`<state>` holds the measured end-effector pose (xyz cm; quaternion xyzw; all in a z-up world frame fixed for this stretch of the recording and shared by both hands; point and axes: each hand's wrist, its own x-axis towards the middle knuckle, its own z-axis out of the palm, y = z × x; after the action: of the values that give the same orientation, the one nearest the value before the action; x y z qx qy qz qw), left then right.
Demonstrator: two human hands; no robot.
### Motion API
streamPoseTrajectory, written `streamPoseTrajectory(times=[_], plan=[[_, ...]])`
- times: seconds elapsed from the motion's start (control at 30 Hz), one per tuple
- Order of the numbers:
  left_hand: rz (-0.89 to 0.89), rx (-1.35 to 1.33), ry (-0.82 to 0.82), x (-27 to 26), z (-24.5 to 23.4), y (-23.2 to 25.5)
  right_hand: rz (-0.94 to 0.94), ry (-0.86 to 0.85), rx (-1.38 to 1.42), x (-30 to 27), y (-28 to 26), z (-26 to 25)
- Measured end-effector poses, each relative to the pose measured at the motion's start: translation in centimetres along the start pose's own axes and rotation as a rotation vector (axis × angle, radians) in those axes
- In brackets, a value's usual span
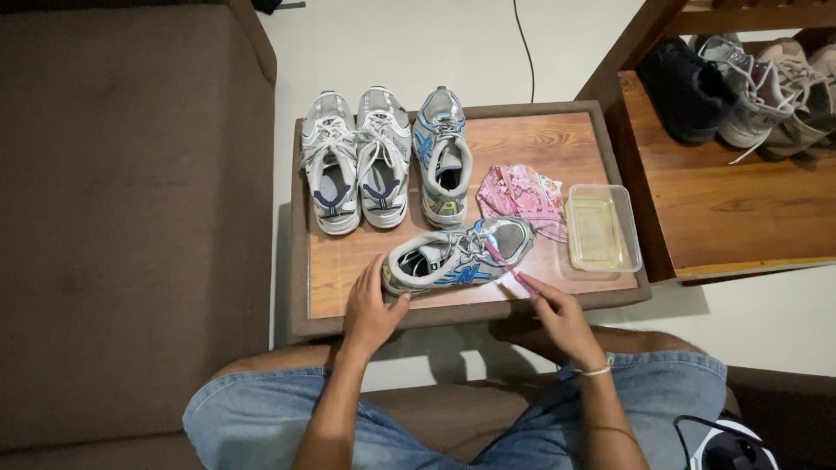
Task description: A person is cleaning a pair of sneakers using a toothbrush, cleaning solution, and a cloth.
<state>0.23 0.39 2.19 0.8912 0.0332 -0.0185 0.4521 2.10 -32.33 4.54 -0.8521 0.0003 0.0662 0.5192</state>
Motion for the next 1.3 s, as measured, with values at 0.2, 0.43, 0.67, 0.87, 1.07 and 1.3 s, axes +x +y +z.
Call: streamPoseTrajectory(times=[0.2, 0.43, 0.67, 0.87, 1.07, 1.3], plan=[[-0.028, 0.012, -0.020, 0.0, -0.3, 0.6, -0.016, 0.099, -0.068, -0.2, 0.5, -0.7], [0.059, 0.069, 0.053, -0.2, 0.6, -0.4, -0.067, 0.201, -0.046, 0.1, 2.2, -0.8], [0.018, 0.051, 0.064, -0.1, 0.7, -0.3, -0.073, 0.117, -0.047, -0.2, 1.0, -0.8], [0.031, 0.059, 0.092, 0.0, 1.5, -1.2, -0.025, 0.122, 0.079, 1.0, 4.8, -1.0], [-0.002, 0.028, 0.088, 0.0, 1.4, -0.4, -0.021, 0.660, 0.055, 1.1, 5.3, -4.1], [0.002, 0.010, 0.085, -0.2, 1.1, 0.4, 0.310, 0.584, 0.156, 1.1, 4.4, -4.6]])
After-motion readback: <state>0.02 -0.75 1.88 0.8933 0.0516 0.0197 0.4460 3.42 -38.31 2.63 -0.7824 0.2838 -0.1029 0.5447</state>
